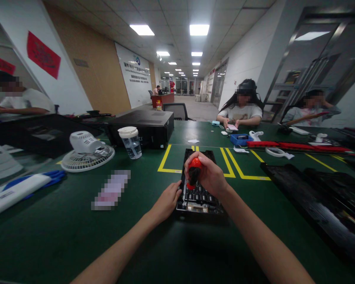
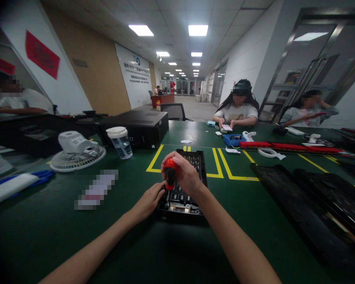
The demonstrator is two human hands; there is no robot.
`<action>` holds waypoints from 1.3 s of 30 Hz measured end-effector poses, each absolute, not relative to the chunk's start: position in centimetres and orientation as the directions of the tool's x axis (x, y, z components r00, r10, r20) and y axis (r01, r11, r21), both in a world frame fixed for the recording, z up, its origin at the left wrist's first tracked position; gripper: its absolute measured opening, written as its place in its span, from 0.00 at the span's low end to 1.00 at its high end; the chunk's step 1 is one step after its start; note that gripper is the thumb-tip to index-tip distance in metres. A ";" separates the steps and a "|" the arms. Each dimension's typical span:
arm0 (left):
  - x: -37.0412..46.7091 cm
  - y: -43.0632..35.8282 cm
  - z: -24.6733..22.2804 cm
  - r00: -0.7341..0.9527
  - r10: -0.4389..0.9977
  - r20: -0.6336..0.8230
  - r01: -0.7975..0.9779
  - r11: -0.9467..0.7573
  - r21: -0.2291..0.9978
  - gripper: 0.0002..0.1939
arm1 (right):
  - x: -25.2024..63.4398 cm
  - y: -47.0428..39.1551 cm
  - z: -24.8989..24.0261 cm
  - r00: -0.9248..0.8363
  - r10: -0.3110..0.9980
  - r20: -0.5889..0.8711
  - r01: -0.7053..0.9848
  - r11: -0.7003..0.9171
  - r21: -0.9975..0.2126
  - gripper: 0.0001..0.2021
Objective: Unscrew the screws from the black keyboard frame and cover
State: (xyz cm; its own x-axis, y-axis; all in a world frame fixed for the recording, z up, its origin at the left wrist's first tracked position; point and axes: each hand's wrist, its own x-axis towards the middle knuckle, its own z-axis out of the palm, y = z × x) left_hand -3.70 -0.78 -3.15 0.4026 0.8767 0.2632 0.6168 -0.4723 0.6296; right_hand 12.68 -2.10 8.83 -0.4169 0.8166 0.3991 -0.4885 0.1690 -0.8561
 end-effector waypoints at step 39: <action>-3.8 -0.9 -2.8 0.402 0.879 0.255 0.616 -0.466 0.635 0.21 | 13.8 -1.7 9.0 -0.440 0.773 0.457 -0.438 0.259 -0.861 0.04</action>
